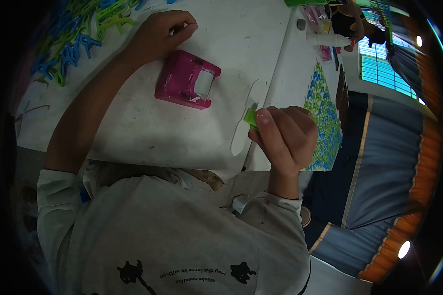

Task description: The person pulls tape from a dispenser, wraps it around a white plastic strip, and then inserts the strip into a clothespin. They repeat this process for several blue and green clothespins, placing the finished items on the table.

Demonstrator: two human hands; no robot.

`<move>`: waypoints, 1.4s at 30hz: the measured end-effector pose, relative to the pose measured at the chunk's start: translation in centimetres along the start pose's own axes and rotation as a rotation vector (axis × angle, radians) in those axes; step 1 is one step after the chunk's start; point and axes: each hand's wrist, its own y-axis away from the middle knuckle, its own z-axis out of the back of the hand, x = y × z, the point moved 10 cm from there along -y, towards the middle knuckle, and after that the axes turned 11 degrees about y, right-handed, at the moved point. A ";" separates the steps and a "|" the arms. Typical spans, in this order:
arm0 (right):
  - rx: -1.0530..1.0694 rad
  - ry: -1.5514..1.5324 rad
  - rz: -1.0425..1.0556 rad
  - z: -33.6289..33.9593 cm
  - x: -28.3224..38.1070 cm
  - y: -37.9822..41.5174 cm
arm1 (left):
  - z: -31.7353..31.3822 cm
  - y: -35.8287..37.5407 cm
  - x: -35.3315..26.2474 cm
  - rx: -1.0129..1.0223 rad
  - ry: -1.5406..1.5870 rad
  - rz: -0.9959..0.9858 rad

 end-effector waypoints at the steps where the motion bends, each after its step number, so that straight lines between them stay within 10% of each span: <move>1: -0.016 0.010 0.008 0.2 0.2 0.0 | 0.0 0.0 -0.2 0.000 0.010 -0.015; 9: -0.030 -0.117 -0.031 0.5 -0.5 0.1 | 0.0 0.0 -0.2 -0.001 -0.013 -0.033; 11: -0.141 -0.752 -0.731 -1.5 -4.8 2.8 | -0.1 0.0 -0.1 0.015 0.022 -0.022; 15: -0.126 -1.093 -1.097 -4.2 -5.0 4.8 | -0.4 -0.1 -0.5 0.051 0.030 -0.062; 35: -0.244 -1.073 -1.132 -3.9 -5.3 7.3 | 0.3 0.0 0.7 -0.033 0.101 0.028; 42: -0.303 -0.785 -1.446 -4.7 -6.1 13.1 | 0.4 0.2 1.3 -0.013 0.124 0.169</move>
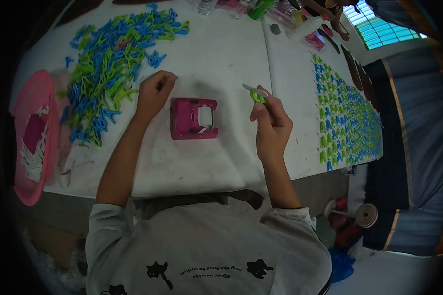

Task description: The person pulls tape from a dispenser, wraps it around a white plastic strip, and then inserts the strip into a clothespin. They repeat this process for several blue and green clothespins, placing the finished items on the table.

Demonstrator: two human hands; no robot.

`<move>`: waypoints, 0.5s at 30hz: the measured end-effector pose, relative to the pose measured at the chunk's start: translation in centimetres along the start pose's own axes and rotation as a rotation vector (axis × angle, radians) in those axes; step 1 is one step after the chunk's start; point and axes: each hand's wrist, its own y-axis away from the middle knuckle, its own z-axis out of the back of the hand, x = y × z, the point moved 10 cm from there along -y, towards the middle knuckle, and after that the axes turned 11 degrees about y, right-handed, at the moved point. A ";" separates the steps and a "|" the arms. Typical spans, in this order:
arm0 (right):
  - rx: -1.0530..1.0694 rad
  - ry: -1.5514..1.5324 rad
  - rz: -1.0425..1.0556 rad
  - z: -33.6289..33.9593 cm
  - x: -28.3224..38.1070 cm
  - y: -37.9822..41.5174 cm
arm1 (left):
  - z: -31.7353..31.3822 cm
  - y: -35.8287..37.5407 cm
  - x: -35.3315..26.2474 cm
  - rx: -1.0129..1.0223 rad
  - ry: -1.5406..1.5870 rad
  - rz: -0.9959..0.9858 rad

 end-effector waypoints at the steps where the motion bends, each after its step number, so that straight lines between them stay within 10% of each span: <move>1: -0.032 -0.071 -0.049 0.3 -1.3 -0.3 | -0.4 0.0 -0.3 0.027 -0.017 -0.032; 15: -0.495 0.338 0.067 0.8 -11.5 -9.4 | 0.7 0.1 0.8 -0.097 0.090 0.017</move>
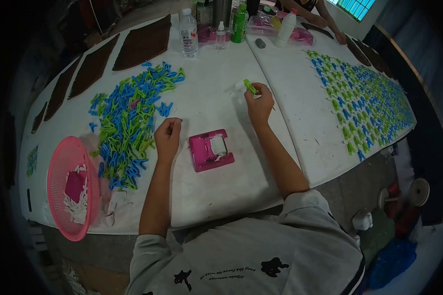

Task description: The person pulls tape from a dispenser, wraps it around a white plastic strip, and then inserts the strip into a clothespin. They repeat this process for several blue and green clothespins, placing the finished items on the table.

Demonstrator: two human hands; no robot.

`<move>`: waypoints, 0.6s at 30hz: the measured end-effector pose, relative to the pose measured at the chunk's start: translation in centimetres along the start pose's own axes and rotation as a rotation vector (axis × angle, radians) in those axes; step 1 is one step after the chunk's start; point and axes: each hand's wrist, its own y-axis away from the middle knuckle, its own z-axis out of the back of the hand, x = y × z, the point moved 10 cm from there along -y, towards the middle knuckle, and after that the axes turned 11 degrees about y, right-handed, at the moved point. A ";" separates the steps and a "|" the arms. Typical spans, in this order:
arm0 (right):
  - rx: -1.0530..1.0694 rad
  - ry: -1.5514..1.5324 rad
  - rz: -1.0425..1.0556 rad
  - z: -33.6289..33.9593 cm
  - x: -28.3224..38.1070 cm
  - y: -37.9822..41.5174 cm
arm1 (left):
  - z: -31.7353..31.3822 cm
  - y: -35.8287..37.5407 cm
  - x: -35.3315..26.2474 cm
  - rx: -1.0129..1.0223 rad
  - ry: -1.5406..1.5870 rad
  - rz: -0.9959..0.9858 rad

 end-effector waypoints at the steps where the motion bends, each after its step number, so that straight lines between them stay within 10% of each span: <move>1: -0.046 0.121 0.112 -0.9 -0.1 -0.7 | 0.0 0.0 0.1 -0.005 0.013 0.028; 18: 0.059 0.414 -0.036 -11.4 -6.1 -11.3 | -0.3 0.2 0.1 0.006 0.047 0.130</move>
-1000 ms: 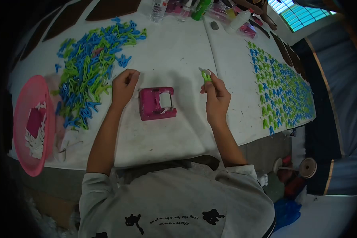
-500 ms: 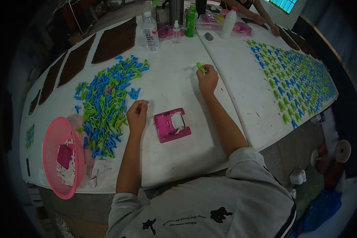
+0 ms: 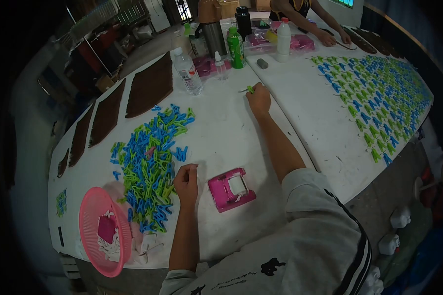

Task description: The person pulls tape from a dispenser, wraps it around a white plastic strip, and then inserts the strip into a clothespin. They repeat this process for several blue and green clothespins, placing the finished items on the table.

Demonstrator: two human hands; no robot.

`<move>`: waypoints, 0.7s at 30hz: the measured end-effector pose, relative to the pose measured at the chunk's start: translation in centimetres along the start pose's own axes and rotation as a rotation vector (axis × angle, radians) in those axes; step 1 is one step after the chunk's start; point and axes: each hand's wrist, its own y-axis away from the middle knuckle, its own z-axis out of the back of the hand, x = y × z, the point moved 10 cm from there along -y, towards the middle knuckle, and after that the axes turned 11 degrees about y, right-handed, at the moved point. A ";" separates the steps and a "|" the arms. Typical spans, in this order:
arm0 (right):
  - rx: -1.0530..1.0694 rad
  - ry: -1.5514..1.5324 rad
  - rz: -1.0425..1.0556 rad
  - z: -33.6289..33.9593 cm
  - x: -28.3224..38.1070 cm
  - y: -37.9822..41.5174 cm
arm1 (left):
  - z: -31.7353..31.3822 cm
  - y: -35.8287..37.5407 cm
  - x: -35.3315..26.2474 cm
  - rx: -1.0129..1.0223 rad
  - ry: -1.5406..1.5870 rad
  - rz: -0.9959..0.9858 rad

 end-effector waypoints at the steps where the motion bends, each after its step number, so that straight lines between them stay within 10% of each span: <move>1: 0.027 0.018 0.003 -0.2 0.1 0.1 | 0.0 0.1 0.0 -0.010 0.000 -0.001; 21: 0.016 0.016 0.045 0.0 0.1 0.7 | 0.4 0.1 0.6 -0.051 -0.028 0.001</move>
